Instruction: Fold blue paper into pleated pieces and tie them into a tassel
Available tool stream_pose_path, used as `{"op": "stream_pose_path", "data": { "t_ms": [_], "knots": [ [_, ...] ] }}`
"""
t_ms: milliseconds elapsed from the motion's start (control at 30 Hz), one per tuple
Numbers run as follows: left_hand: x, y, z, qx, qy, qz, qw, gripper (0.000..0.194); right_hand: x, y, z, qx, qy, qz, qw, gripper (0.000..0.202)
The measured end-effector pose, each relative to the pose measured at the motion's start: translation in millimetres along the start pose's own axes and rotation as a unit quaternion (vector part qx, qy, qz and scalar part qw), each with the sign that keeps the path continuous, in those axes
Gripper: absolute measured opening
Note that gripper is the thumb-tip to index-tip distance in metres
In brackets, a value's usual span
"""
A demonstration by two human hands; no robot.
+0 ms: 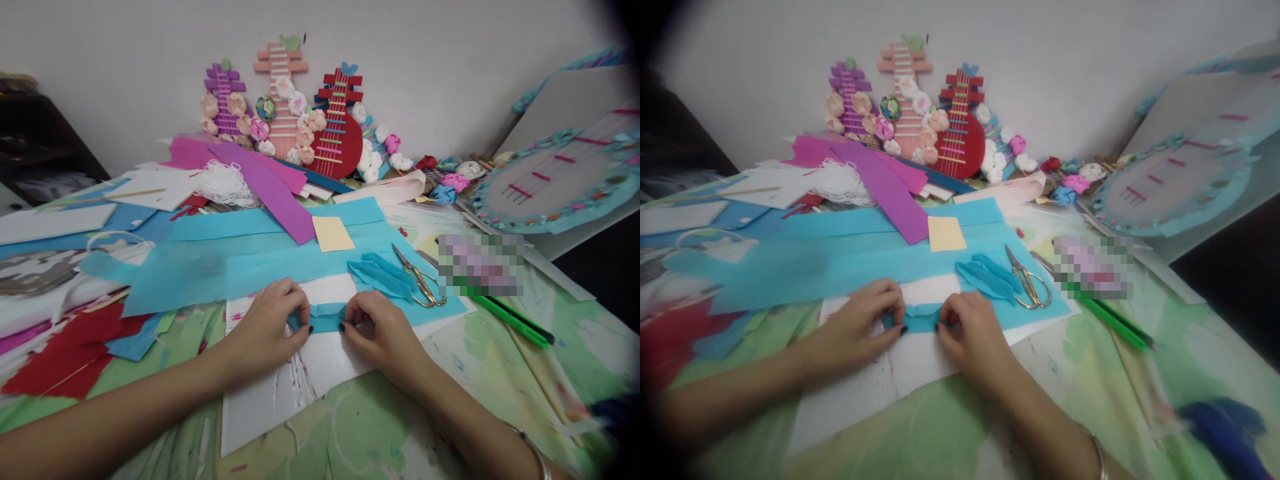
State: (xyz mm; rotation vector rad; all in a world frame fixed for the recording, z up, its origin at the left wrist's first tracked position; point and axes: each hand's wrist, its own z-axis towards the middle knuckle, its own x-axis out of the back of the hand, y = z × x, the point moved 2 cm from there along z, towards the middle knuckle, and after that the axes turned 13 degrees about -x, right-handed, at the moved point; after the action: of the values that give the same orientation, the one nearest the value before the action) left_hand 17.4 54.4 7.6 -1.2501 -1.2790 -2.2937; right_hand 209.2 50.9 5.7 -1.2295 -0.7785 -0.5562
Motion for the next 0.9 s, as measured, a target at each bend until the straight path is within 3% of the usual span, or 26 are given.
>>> {"op": "stream_pose_path", "data": {
  "t_ms": [267,433,567,900],
  "knots": [
    [-1.4,4,-4,-0.046,0.050,0.024,0.997,0.008,-4,-5,-8,0.159,0.047,-0.016,0.986,0.019],
    [-1.6,7,-7,-0.073,0.051,0.062,0.994,0.009,-3,-10,-11,0.223,0.045,-0.068,0.971,0.021],
    [-2.8,5,-8,-0.075,0.018,0.080,0.994,0.008,-1,-13,-15,0.239,0.067,-0.121,0.961,0.020],
    [-2.8,4,-6,-0.076,0.004,0.090,0.993,0.015,-4,-22,-27,0.249,0.076,-0.272,0.926,0.010]
  ]
}}
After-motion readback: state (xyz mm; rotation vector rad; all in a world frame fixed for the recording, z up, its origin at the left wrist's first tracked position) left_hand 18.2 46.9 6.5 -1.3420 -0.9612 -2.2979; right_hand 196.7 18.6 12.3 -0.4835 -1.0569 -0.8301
